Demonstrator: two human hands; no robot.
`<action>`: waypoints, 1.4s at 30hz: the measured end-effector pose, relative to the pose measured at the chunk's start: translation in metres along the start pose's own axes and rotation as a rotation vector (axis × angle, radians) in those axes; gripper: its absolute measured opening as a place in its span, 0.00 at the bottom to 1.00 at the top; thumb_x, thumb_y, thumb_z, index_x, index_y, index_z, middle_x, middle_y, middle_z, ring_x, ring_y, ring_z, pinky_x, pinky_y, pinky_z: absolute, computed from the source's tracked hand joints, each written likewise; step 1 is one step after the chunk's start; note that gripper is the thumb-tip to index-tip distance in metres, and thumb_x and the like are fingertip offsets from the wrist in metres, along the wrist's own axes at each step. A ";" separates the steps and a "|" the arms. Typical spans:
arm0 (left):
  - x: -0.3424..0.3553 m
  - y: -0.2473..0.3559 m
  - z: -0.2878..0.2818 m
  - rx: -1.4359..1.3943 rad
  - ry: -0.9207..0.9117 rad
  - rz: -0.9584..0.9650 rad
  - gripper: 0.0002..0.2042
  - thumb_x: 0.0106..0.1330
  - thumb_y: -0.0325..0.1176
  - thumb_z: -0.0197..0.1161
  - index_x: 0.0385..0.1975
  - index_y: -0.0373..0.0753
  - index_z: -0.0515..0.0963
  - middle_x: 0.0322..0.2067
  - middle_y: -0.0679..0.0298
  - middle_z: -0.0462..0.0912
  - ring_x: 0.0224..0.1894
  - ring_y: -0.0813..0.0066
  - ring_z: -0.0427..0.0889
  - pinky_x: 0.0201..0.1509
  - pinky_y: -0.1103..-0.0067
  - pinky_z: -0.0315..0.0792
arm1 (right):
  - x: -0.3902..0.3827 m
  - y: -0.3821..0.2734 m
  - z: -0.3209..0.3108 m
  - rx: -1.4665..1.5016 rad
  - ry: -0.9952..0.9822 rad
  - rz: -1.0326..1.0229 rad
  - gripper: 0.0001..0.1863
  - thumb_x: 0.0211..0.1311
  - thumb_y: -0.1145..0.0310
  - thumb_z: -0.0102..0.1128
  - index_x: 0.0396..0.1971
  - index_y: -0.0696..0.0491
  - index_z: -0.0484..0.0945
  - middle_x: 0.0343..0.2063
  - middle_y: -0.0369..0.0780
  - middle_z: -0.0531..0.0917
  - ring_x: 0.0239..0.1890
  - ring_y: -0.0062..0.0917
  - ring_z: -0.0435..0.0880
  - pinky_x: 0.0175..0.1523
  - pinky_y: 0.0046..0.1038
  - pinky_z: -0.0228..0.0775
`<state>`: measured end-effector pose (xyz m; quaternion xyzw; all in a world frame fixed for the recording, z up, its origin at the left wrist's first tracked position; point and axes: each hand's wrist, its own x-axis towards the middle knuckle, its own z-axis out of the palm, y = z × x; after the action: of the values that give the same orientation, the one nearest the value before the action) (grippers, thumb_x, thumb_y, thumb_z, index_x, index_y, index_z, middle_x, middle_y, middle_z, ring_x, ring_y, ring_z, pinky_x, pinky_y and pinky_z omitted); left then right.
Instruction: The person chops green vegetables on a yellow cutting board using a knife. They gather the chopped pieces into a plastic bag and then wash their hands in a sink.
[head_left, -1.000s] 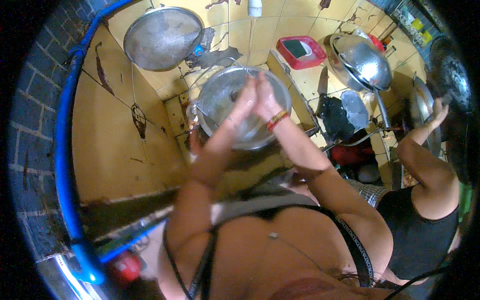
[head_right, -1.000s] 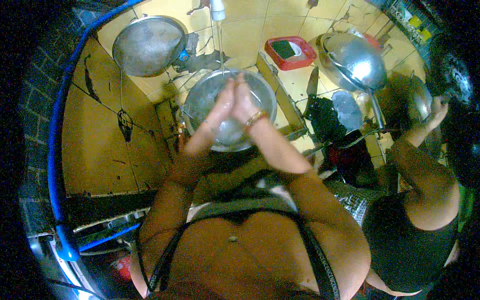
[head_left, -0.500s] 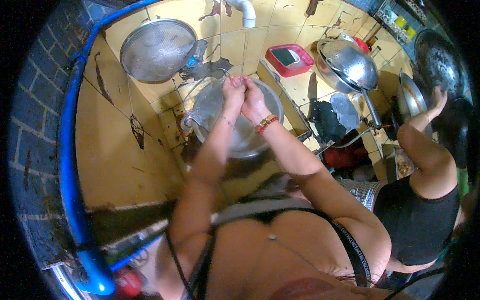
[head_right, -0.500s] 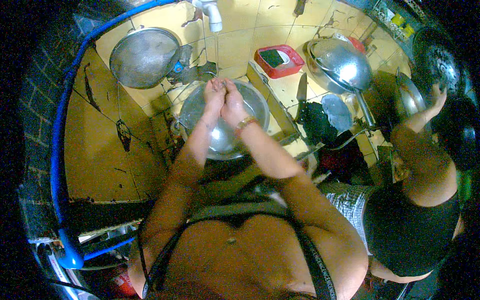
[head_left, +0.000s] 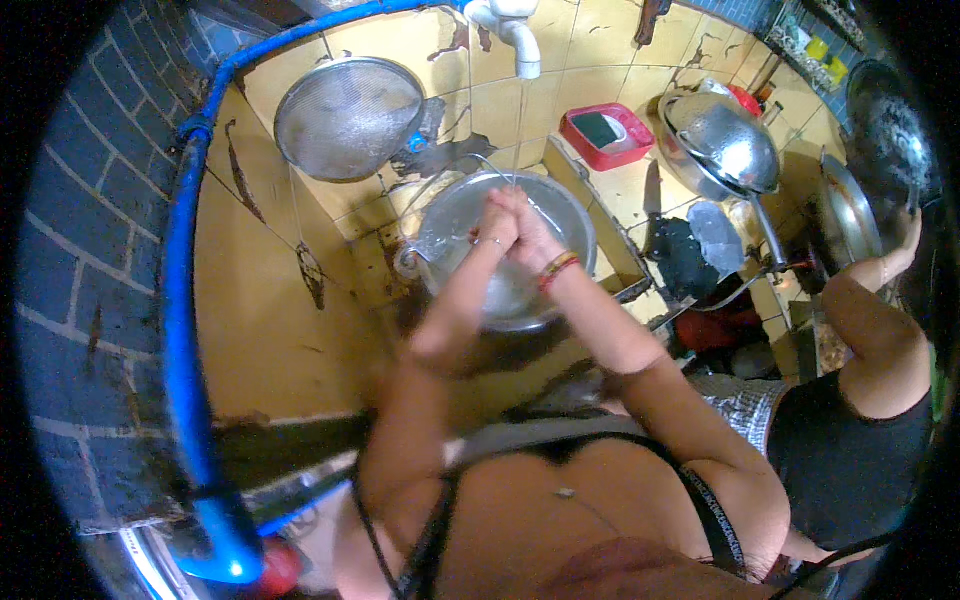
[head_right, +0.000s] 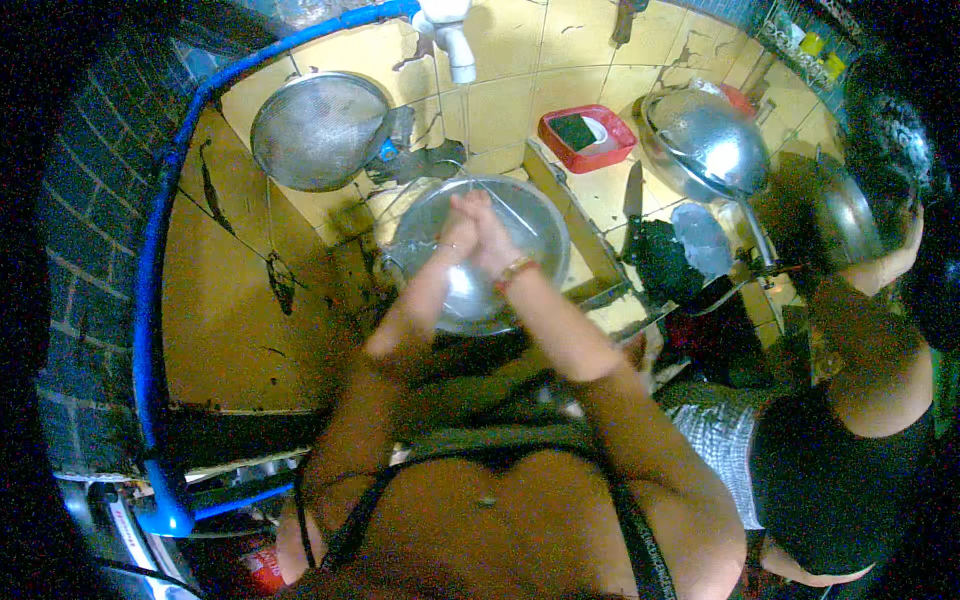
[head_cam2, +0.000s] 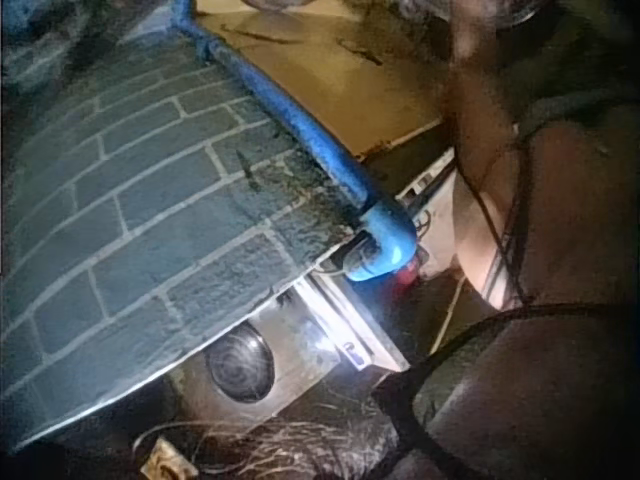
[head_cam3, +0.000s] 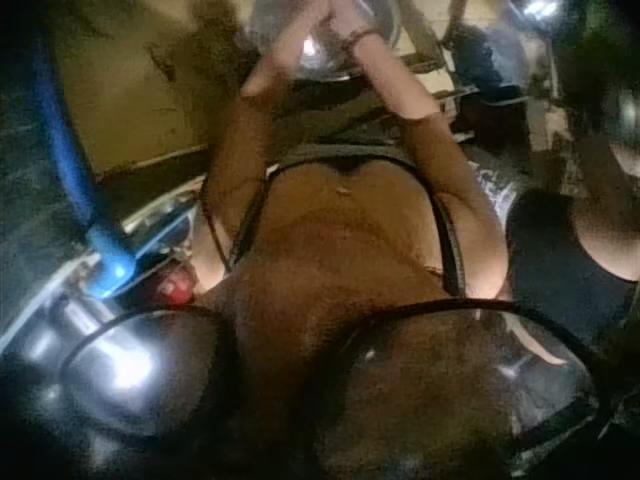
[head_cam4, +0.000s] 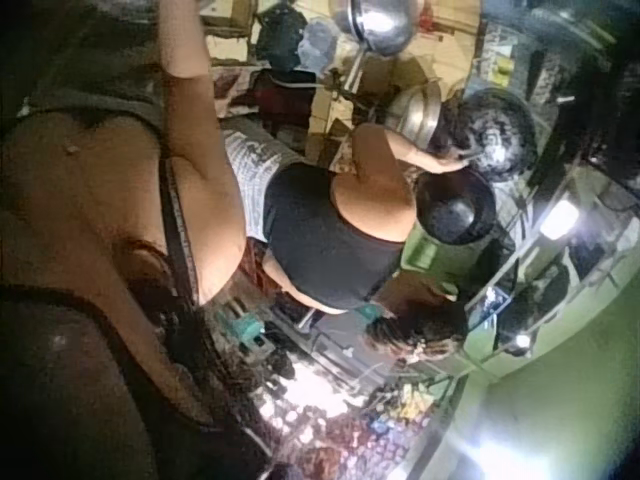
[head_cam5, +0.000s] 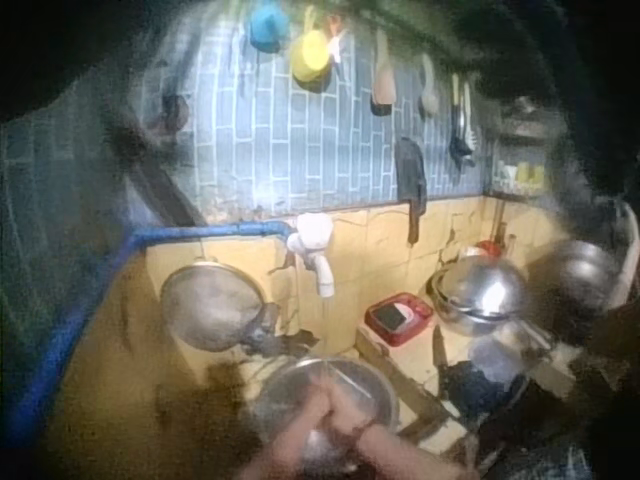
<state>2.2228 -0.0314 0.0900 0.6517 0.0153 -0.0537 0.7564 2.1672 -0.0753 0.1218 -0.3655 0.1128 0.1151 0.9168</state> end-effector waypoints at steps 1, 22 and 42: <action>0.000 -0.005 -0.007 0.022 -0.006 -0.017 0.14 0.72 0.40 0.52 0.36 0.34 0.75 0.33 0.65 0.78 0.31 0.75 0.74 0.33 0.73 0.72 | -0.008 -0.012 0.008 0.033 -0.027 0.119 0.25 0.61 0.61 0.69 0.54 0.49 0.70 0.48 0.39 0.77 0.47 0.32 0.79 0.53 0.40 0.76; 0.007 -0.020 -0.063 0.347 0.049 0.103 0.19 0.72 0.44 0.53 0.36 0.30 0.79 0.31 0.56 0.85 0.30 0.67 0.79 0.33 0.68 0.73 | 0.007 0.006 0.012 0.122 -0.198 0.160 0.17 0.78 0.54 0.42 0.46 0.51 0.76 0.46 0.38 0.81 0.46 0.28 0.80 0.54 0.38 0.75; -0.033 -0.029 -0.057 0.284 0.206 -0.113 0.22 0.75 0.51 0.53 0.22 0.40 0.71 0.18 0.66 0.69 0.22 0.72 0.65 0.28 0.72 0.61 | 0.127 -0.241 -0.096 -2.021 0.514 0.116 0.47 0.59 0.26 0.43 0.64 0.50 0.73 0.74 0.42 0.58 0.77 0.37 0.51 0.67 0.77 0.26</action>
<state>2.1899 0.0230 0.0556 0.7520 0.1215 -0.0308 0.6471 2.3463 -0.2957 0.1722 -0.9697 0.1729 0.1185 0.1256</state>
